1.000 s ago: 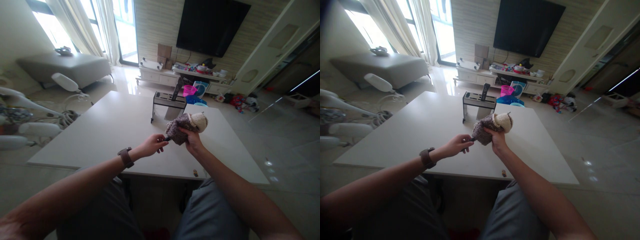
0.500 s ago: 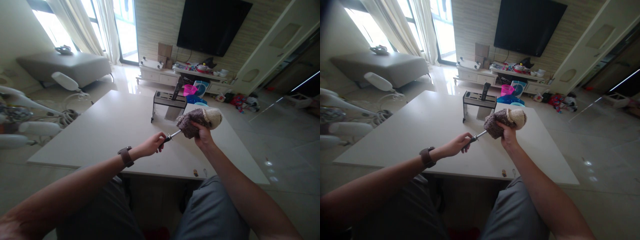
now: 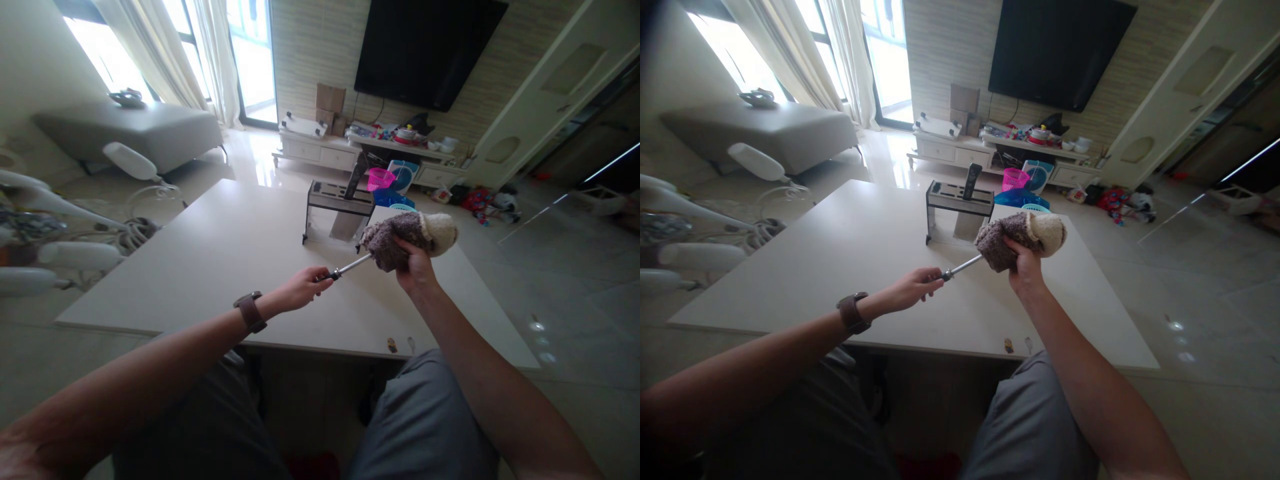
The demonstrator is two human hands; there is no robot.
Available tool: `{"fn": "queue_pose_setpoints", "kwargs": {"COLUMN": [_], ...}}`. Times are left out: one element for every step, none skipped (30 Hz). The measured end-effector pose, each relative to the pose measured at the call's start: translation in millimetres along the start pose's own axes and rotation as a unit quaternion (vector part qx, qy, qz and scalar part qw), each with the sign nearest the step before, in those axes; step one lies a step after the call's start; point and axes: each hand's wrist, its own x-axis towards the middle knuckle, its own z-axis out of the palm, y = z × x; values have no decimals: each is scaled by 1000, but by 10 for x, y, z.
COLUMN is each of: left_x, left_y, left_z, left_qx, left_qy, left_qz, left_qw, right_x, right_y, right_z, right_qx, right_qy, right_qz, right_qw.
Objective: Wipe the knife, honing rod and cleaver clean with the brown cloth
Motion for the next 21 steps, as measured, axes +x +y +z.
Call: {"fn": "queue_pose_setpoints", "kwargs": {"left_x": [7, 12, 15, 17, 19, 19, 18, 16, 11, 4, -5, -18, -32, -47, -61, -74, -84, -89, -90, -86, -78], "left_y": [-5, -6, -5, -4, -3, -4, -5, -5, -3, 5, 19, 40, 67, 99, 130, 159, 181, 193, 195, 187, 170], "left_z": [-6, -13, -18, -22, -25, -27, -28, -30, -32, -36, -42, -50, -60, -70, -81, -90, -98, -105, -110, -114, -117], "left_qx": [11, 18, 21, 19, 13, 4, -5, -13, -19, -25, -32, -41, -49, -56, -60, -61, -61, -59, -57, -53, -48], "left_qy": [7, 12, 12, 10, 6, 2, 2, 3, 5, 9, 11, 10, 7, 2, -3, -8, -14, -18, -21, -21, -19], "left_qz": [0, 0, -2, -6, -11, -15, -16, -12, -6, 1, 6, 9, 6, -1, -9, -16, -20, -22, -22, -21, -21], "left_qw": [1000, 1000, 1000, 1000, 1000, 1000, 1000, 1000, 1000, 1000, 999, 999, 999, 998, 998, 998, 998, 998, 998, 998, 998], "right_x": [-1, -3, -6, -9, -10, -9, -7, -4, -1, 2, 4, 5, 5, 4, 2, 0, -2, -3, -3, -2, -1], "right_y": [-5, -11, -18, -25, -31, -36, -39, -41, -43, -44, -46, -48, -52, -56, -61, -67, -74, -80, -86, -92, -97], "right_z": [-2, -3, -4, -4, -6, -8, -11, -14, -16, -18, -19, -18, -16, -13, -9, -5, -1, 2, 4, 5, 4], "right_qx": [0, 0, 0, -2, -4, -7, -9, -10, -11, -11, -10, -8, -6, -5, -3, -1, 1, 3, 6, 8, 10], "right_qy": [8, 21, 32, 34, 33, 32, 32, 31, 32, 32, 33, 33, 33, 34, 34, 34, 35, 34, 35, 35, 36], "right_qz": [2, 6, 12, 15, 18, 20, 20, 19, 18, 17, 17, 19, 20, 21, 21, 21, 22, 22, 23, 23, 23], "right_qw": [1000, 1000, 999, 999, 999, 999, 999, 999, 999, 999, 999, 999, 999, 999, 999, 999, 999, 999, 999, 999, 999]}}
